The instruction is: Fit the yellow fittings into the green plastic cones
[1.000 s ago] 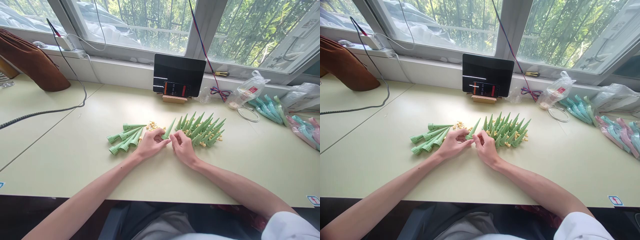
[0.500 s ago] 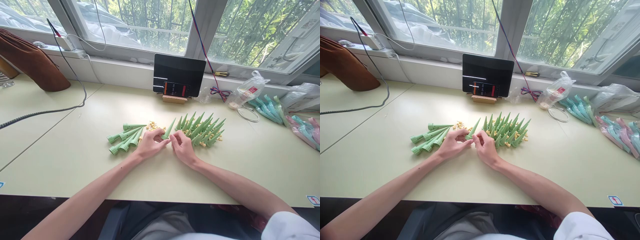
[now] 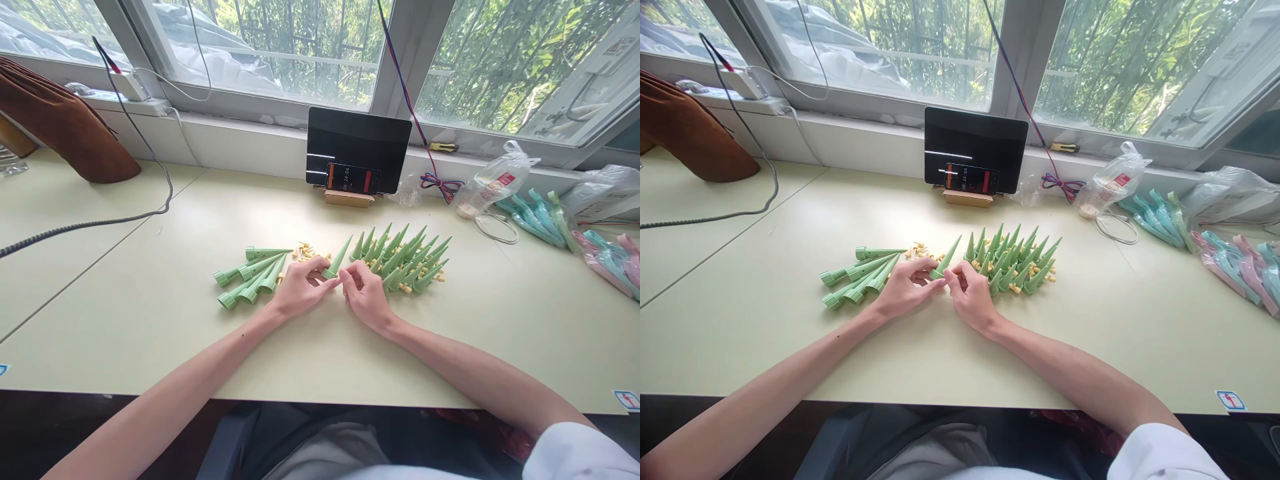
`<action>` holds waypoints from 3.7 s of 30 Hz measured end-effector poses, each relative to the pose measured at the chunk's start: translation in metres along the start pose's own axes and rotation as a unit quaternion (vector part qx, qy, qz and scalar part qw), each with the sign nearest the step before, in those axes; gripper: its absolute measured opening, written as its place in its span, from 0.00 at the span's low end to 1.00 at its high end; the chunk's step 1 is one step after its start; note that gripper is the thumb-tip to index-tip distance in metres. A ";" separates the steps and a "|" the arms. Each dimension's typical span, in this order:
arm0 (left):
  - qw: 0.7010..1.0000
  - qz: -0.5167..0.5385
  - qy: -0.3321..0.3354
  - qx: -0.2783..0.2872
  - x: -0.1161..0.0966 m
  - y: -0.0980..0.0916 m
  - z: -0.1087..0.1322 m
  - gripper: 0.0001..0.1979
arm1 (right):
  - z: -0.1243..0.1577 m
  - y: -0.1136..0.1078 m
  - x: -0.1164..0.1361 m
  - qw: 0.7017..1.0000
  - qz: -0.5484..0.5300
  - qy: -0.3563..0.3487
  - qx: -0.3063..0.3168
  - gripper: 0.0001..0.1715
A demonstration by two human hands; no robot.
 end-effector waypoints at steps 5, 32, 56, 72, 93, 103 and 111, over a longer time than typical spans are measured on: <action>1.000 -0.001 0.002 -0.003 0.000 0.000 0.000 0.16 | 0.000 0.000 0.000 1.000 -0.006 -0.003 0.002 0.16; 0.999 0.005 -0.028 0.027 0.001 0.000 -0.001 0.18 | 0.000 0.000 0.000 1.000 -0.006 0.007 0.012 0.18; 0.999 0.016 -0.034 0.036 0.002 0.000 -0.001 0.18 | -0.001 0.001 0.000 1.000 0.008 0.008 0.021 0.20; 0.999 -0.011 -0.016 0.031 0.002 -0.001 -0.001 0.19 | -0.001 0.000 0.001 1.000 0.006 0.006 0.020 0.21; 0.999 -0.027 0.023 0.039 0.000 0.001 0.000 0.17 | 0.000 0.000 0.002 1.000 0.012 -0.002 0.003 0.24; 0.999 0.029 0.009 0.042 -0.005 0.004 -0.002 0.16 | 0.002 -0.002 0.000 1.000 -0.024 0.000 0.002 0.25; 0.992 0.112 0.002 -0.049 -0.005 -0.001 -0.006 0.17 | 0.009 0.001 0.006 0.985 0.088 -0.101 0.104 0.18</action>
Point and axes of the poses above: each hand's wrist, its own z-axis away from the middle knuckle, its own y-axis out of the palm, x = y × z, the point moved 2 cm from there along -z, towards the middle knuckle, and after that the axes turned 1 degree about -x, right-handed, at the moved point
